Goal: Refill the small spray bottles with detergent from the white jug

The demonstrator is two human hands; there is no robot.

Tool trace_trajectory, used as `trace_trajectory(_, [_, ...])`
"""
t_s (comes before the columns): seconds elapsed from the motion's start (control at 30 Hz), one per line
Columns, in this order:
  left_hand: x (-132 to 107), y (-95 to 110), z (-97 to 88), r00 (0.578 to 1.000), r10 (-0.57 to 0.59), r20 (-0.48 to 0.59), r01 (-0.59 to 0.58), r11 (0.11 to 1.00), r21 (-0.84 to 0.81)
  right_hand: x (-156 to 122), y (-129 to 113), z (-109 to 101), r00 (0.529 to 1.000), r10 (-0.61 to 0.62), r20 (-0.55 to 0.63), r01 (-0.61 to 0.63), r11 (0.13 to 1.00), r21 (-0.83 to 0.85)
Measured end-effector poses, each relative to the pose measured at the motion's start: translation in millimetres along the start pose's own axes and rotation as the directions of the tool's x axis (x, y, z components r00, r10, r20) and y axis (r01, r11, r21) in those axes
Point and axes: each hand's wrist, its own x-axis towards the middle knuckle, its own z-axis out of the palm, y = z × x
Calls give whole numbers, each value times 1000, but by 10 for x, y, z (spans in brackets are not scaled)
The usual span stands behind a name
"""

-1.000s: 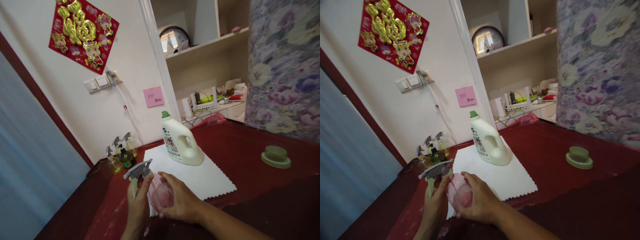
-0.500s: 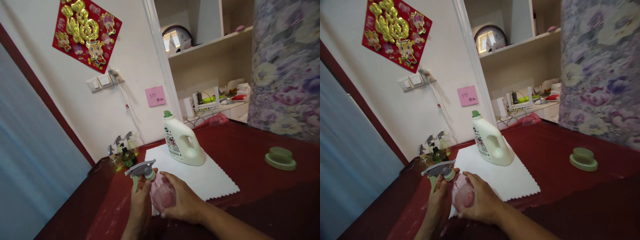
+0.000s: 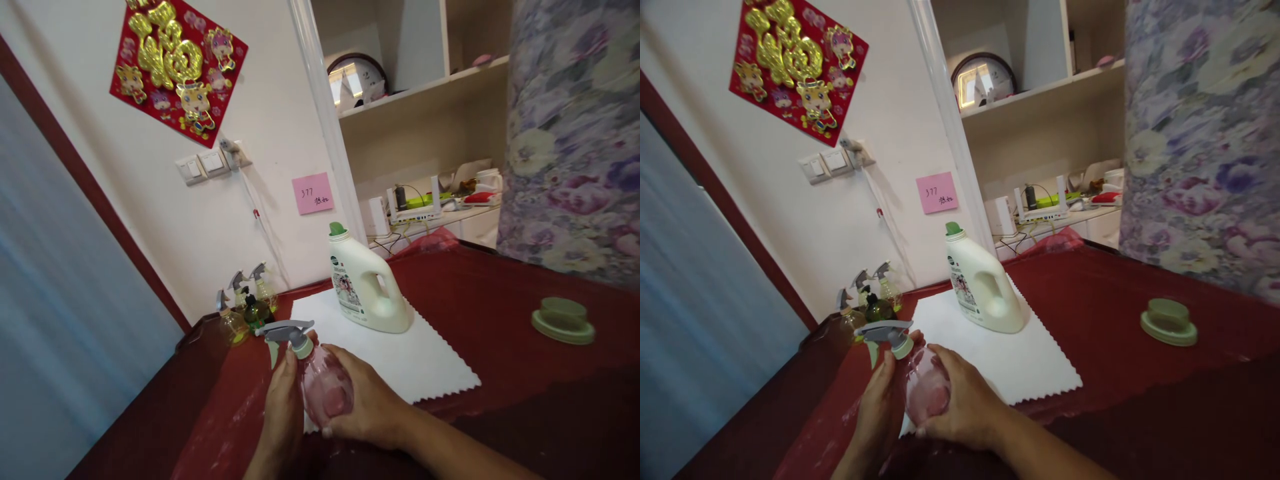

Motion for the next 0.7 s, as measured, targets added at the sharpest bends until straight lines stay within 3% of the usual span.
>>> trace_trajectory(0.2, [-8, -3, 42, 992, 119, -42, -118, 993, 16, -12, -17, -8, 1000, 0, -2, -1, 1000, -24])
trace_trajectory(0.4, [-33, 42, 77, 993, 99, -60, -98, 995, 22, -14, -36, -3, 1000, -13, 4, 13, 999, -41])
trace_trajectory(0.7, [-53, 53, 53, 999, -22, -43, 22, 1000, 5, -25, -34, -20, 1000, -21, 18, 21, 1000, 6])
